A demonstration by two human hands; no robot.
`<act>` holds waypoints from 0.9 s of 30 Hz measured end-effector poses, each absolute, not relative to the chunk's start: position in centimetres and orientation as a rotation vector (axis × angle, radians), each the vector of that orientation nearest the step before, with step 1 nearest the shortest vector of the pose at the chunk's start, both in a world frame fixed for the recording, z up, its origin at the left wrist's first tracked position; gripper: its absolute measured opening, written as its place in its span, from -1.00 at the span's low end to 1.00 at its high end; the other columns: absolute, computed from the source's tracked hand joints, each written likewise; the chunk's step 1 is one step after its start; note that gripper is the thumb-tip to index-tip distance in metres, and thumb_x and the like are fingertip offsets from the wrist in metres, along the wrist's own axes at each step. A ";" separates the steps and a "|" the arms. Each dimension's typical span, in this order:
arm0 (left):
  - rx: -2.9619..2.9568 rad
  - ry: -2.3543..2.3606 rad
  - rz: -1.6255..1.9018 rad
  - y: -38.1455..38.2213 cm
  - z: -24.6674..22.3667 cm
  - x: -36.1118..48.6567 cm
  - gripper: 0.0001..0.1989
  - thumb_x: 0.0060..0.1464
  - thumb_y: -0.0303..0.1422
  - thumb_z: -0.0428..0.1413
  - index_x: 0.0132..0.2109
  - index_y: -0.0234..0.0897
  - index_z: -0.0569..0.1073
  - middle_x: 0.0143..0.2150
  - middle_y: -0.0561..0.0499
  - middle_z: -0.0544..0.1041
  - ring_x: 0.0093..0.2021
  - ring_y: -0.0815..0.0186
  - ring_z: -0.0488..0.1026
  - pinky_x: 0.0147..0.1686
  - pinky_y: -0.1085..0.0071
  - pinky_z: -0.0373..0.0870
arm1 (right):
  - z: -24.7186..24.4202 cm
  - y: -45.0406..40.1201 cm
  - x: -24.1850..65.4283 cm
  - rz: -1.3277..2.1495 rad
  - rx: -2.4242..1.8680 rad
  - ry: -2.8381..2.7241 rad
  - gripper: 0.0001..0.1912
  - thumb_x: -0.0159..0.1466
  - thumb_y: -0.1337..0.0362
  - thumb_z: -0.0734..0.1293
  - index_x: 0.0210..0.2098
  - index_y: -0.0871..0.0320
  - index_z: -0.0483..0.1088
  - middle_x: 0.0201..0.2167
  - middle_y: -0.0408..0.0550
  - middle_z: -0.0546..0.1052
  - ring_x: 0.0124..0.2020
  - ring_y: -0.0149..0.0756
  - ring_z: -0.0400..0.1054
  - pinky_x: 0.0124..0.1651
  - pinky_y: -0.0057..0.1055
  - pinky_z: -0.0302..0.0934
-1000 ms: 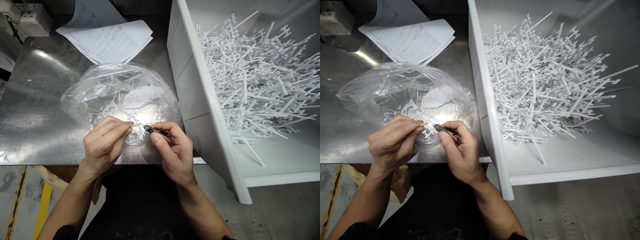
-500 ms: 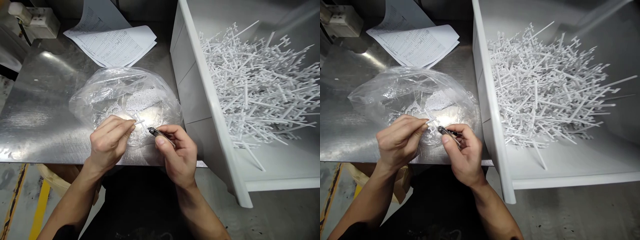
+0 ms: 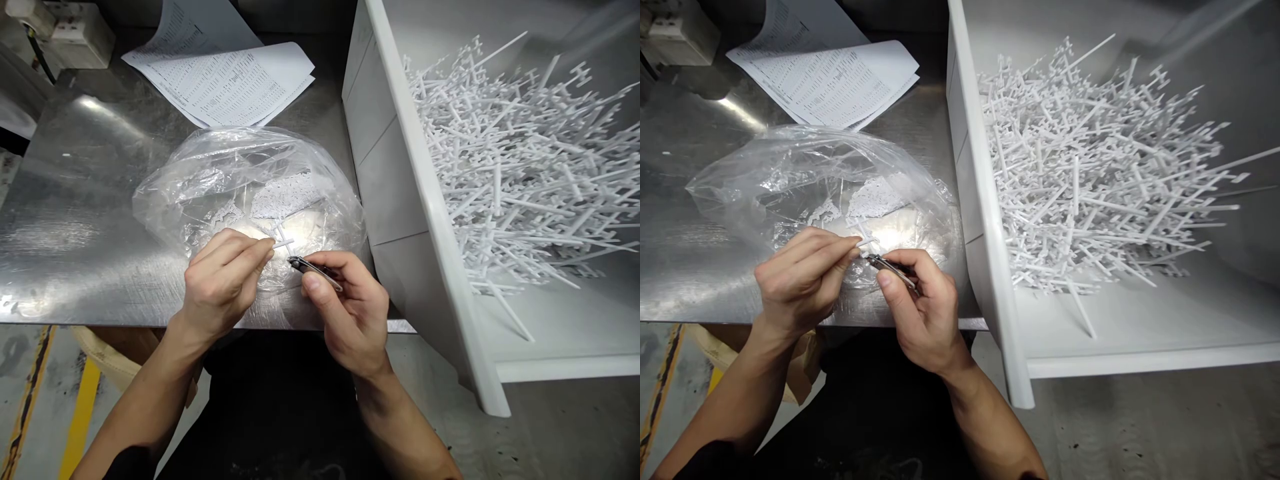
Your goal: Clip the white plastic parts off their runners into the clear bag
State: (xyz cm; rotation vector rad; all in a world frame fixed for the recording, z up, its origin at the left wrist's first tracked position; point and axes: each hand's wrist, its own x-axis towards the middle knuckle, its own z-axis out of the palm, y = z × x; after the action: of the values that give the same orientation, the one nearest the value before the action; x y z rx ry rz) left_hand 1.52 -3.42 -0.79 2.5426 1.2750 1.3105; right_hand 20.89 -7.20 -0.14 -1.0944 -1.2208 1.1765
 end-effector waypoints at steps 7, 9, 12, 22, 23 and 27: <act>2.562 1.304 1.303 -3.3 -0.9 1.5 -0.81 0.31 -0.60 0.25 -0.02 -0.29 0.62 -0.27 0.01 0.67 -0.28 0.32 0.58 -0.24 0.36 0.56 | 0.3 -6.5 20.4 1.330 -1.115 -1.042 -0.89 0.45 0.20 0.46 -0.10 0.09 0.53 -0.39 -0.18 0.55 -0.40 -0.35 0.43 -0.27 -0.33 0.39; 2.562 1.315 1.306 -3.3 -0.9 1.5 -0.82 0.30 -0.60 0.25 -0.03 -0.28 0.63 -0.26 0.01 0.68 -0.28 0.31 0.59 -0.24 0.36 0.56 | 0.5 -6.3 20.3 1.341 -1.128 -1.010 -0.88 0.43 0.20 0.47 -0.12 0.10 0.53 -0.39 -0.18 0.55 -0.40 -0.35 0.42 -0.28 -0.33 0.39; 2.547 1.343 1.298 -3.2 -1.0 1.6 -0.83 0.29 -0.60 0.26 -0.04 -0.29 0.63 -0.26 -0.01 0.69 -0.27 0.30 0.59 -0.22 0.37 0.57 | 0.5 -6.0 20.0 1.329 -1.147 -0.976 -0.90 0.42 0.21 0.47 -0.16 0.10 0.53 -0.40 -0.18 0.54 -0.40 -0.35 0.42 -0.28 -0.33 0.37; 2.458 1.409 1.211 -3.2 -1.0 1.8 -0.91 0.37 -0.53 0.21 -0.06 -0.34 0.63 -0.27 -0.03 0.68 -0.28 0.33 0.57 -0.22 0.36 0.54 | 0.4 -5.6 19.5 1.314 -1.173 -0.936 -0.88 0.39 0.20 0.48 -0.19 0.10 0.53 -0.47 -0.21 0.50 -0.49 -0.39 0.34 -0.40 -0.37 0.29; 2.457 1.408 1.221 -3.2 -1.0 1.8 -0.90 0.38 -0.53 0.21 -0.05 -0.33 0.63 -0.27 -0.03 0.68 -0.28 0.33 0.57 -0.21 0.36 0.55 | 0.4 -5.6 19.6 1.309 -1.171 -0.935 -0.87 0.38 0.20 0.49 -0.19 0.10 0.53 -0.47 -0.21 0.50 -0.50 -0.40 0.32 -0.42 -0.38 0.28; 2.400 1.347 1.378 -3.0 -1.0 2.0 -0.91 0.36 -0.54 0.24 -0.06 -0.30 0.61 -0.25 -0.02 0.69 -0.26 0.31 0.61 -0.19 0.32 0.59 | -0.3 -5.8 20.0 1.220 -1.176 -0.902 -0.88 0.37 0.20 0.50 -0.17 0.09 0.55 -0.52 -0.24 0.47 -0.56 -0.43 0.26 -0.50 -0.43 0.18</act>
State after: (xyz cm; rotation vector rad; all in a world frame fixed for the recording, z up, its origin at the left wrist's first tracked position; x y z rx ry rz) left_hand 1.97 -3.02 -0.95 2.4001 1.3469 1.3780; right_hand 20.01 -5.78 -0.26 -1.1764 -0.9023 1.2199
